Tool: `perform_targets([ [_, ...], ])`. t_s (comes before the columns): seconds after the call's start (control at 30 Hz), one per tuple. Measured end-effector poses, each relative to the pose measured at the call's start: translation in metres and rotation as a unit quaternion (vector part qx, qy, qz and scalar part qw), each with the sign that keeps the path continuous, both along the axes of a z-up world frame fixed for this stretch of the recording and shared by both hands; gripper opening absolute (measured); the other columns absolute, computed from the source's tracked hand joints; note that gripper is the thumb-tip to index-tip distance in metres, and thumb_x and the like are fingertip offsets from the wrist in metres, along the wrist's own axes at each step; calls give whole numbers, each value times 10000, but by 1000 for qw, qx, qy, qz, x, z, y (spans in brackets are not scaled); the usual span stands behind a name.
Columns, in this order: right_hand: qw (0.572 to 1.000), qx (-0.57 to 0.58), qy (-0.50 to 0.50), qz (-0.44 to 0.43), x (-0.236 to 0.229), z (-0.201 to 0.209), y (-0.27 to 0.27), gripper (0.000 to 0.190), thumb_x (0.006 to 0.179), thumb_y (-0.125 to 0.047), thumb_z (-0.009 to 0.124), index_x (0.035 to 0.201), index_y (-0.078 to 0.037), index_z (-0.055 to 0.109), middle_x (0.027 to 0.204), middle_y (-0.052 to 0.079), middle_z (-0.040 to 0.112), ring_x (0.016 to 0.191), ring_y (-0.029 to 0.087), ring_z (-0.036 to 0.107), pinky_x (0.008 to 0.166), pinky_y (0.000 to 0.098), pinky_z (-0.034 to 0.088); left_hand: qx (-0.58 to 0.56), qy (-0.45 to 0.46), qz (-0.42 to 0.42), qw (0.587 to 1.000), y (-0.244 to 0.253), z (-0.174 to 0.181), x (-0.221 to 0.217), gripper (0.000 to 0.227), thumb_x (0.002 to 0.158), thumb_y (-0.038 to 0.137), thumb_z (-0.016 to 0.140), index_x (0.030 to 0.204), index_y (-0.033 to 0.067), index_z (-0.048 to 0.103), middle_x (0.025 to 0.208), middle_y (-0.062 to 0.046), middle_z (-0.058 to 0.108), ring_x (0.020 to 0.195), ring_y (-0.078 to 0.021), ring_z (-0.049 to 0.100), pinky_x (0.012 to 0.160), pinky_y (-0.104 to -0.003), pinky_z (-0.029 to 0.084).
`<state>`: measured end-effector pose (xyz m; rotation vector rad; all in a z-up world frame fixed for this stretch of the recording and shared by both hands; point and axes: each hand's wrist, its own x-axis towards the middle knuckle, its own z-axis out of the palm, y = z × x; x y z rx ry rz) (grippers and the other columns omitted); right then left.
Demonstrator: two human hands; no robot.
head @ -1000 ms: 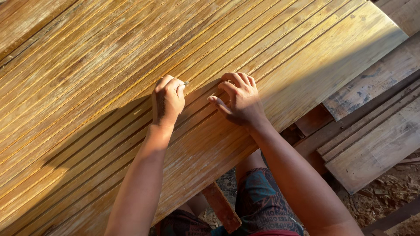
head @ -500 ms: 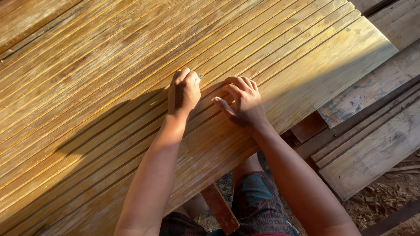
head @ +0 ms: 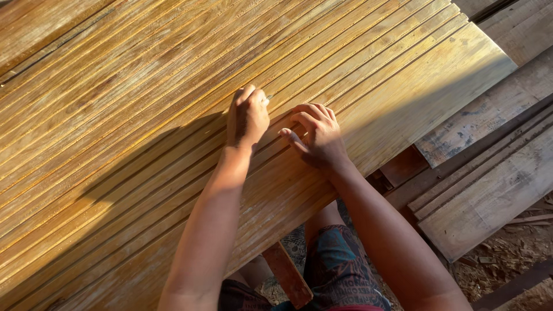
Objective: The person sands the surface of a large wooden panel using a small sanding block held in the right hand while stabilizing the panel with the left hand. The person moves the sanding block back and forth along the grain of the wood across the panel's surface.
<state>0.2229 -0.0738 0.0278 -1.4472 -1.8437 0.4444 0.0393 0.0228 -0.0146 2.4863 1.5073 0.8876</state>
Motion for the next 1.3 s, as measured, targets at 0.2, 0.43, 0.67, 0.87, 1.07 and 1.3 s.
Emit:
perform_targets([
  [0.2,1000,9,-10,-16,-4,-5,-4,407,923,-444,745,992,-43,728,1174,106,682,1175,307,600,1046,472,427,-36,-18,37,999,-22,0,-43,91,904,29,698,824,37,655,902,-126,654,900,-339,640,771,-449,528],
  [0.43,999,12,48,-5,1,-3,-2,327,920,-344,740,1005,-30,706,1206,123,674,1207,324,595,1062,463,432,-14,-26,-12,999,18,-3,43,80,895,38,682,829,31,638,925,-138,650,907,-365,636,789,-465,536],
  [0.67,998,34,53,-15,-2,-8,-5,222,886,-256,745,887,-42,685,1071,130,660,1133,324,594,1028,455,430,-24,-18,4,1000,-12,8,-16,102,892,29,698,815,32,630,894,-145,637,885,-373,632,766,-482,525],
  [0.87,996,12,81,-41,2,-7,-1,172,817,-169,704,747,-55,595,825,100,565,920,293,559,932,428,443,-36,-27,-17,999,41,-8,85,62,906,-3,671,852,19,651,950,-152,670,926,-346,658,788,-449,557],
  [1.07,994,12,100,-40,4,-6,-2,196,812,-162,694,726,-54,555,820,100,545,898,285,540,872,408,428,-34,-13,-25,999,10,2,30,102,898,2,681,810,9,630,899,-172,641,914,-371,642,786,-484,543],
  [1.3,993,-4,107,-44,2,-5,2,220,807,-165,698,713,-46,539,779,107,528,842,298,517,838,413,423,-21,-30,-9,999,36,-7,81,66,885,-18,653,826,9,640,937,-175,656,902,-380,642,771,-485,539],
])
